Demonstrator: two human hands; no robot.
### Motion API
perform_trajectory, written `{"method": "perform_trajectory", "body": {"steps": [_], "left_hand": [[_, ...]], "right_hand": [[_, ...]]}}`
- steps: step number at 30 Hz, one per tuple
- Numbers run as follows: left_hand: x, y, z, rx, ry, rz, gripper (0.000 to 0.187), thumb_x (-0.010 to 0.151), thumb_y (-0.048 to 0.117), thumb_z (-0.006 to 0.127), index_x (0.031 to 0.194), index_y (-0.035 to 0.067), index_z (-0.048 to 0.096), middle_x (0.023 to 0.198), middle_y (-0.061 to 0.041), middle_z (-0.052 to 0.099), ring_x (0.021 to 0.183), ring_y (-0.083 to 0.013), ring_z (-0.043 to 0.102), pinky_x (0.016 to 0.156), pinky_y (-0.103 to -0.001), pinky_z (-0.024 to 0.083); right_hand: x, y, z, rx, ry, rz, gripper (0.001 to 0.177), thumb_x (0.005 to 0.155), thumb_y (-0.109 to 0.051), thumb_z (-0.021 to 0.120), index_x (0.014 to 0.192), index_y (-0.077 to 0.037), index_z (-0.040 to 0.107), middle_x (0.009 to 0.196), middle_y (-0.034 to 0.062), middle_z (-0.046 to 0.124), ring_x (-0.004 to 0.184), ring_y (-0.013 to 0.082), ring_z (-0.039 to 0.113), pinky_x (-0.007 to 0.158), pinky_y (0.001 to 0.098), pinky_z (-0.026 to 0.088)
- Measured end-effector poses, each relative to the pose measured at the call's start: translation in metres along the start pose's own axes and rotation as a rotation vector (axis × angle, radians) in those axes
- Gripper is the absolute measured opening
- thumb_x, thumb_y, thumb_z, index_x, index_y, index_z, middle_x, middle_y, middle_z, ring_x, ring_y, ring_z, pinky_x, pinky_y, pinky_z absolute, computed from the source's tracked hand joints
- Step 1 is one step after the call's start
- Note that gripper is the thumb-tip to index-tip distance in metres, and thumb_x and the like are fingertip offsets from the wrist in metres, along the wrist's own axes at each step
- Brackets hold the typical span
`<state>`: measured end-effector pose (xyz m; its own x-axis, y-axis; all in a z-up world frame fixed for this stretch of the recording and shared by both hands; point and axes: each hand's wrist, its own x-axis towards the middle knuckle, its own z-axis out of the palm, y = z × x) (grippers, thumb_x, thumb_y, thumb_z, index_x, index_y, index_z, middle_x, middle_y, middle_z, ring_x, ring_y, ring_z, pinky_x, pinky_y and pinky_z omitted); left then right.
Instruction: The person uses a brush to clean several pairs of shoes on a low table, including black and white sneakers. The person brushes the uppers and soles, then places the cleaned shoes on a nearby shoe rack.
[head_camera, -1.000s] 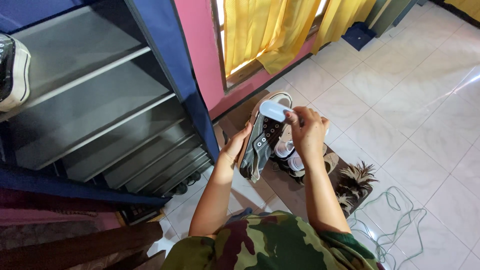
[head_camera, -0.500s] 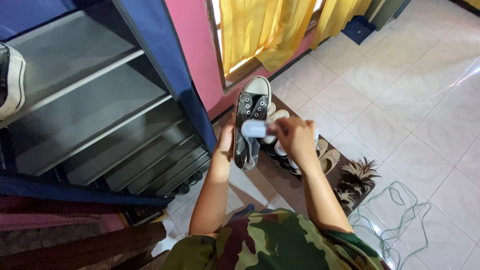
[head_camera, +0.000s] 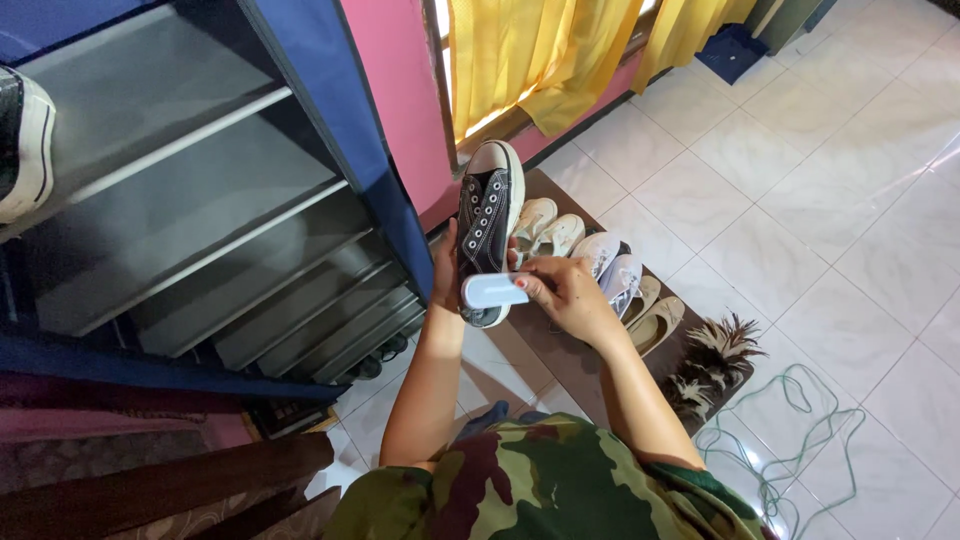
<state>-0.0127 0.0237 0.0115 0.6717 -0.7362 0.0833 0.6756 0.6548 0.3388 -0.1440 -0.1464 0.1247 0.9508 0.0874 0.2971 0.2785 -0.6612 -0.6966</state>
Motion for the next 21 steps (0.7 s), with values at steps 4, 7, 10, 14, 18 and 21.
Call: {"method": "perform_trajectory", "body": {"steps": [4,7,10,14,18,21], "left_hand": [[0.006,-0.003,-0.019,0.032,0.015,-0.022,0.078,0.102,0.066,0.043,0.140,-0.002,0.056,0.117,-0.026,0.070,0.098,-0.0364,0.073,0.086,-0.050,0.061],[0.003,-0.004,0.002,-0.124,-0.118,0.025,0.079,0.107,0.060,0.041,0.144,-0.009,0.054,0.118,-0.029,0.069,0.100,-0.0383,0.073,0.089,-0.050,0.061],[0.004,-0.002,0.007,-0.181,-0.083,0.013,0.074,0.101,0.056,0.041,0.139,-0.005,0.054,0.121,-0.029,0.069,0.102,-0.0381,0.072,0.088,-0.050,0.060],[0.013,0.000,-0.011,-0.140,-0.003,0.176,0.055,0.105,0.042,0.047,0.141,0.001,0.056,0.128,-0.024,0.069,0.110,-0.0375,0.069,0.097,-0.050,0.058],[0.022,0.001,-0.050,-0.198,0.107,0.277,0.047,0.110,0.036,0.058,0.142,0.001,0.057,0.133,-0.018,0.067,0.117,-0.0319,0.068,0.105,-0.048,0.057],[0.014,0.001,-0.002,-0.038,0.073,0.235,0.055,0.097,0.044,0.064,0.131,0.002,0.059,0.116,-0.017,0.070,0.102,-0.0336,0.070,0.090,-0.053,0.059]], "right_hand": [[0.002,-0.002,0.000,0.043,0.074,0.073,0.033,0.097,-0.034,0.067,0.103,-0.002,0.073,0.090,0.0161,0.074,0.077,0.0316,0.070,0.076,0.0373,0.054],[0.000,0.004,0.000,-0.117,0.128,-0.206,0.028,0.098,-0.027,0.068,0.102,0.000,0.073,0.090,0.0149,0.076,0.079,0.0314,0.069,0.083,0.0463,0.046],[-0.002,0.018,0.000,0.246,-0.066,-0.007,0.029,0.100,-0.028,0.067,0.103,0.001,0.070,0.087,0.0146,0.073,0.076,0.0252,0.069,0.071,0.0352,0.054],[-0.004,0.031,-0.010,0.223,0.094,0.136,0.029,0.102,-0.027,0.063,0.109,0.001,0.071,0.085,0.0140,0.073,0.076,0.0249,0.065,0.071,0.0341,0.052],[-0.011,0.024,-0.025,0.073,0.230,0.097,0.034,0.098,-0.033,0.070,0.107,0.000,0.070,0.090,0.0139,0.073,0.080,0.0231,0.069,0.077,0.0356,0.053],[-0.019,0.016,-0.030,-0.129,0.294,-0.018,0.032,0.096,-0.034,0.073,0.105,-0.003,0.074,0.097,0.0130,0.074,0.094,0.0306,0.061,0.096,0.0424,0.042]]}}
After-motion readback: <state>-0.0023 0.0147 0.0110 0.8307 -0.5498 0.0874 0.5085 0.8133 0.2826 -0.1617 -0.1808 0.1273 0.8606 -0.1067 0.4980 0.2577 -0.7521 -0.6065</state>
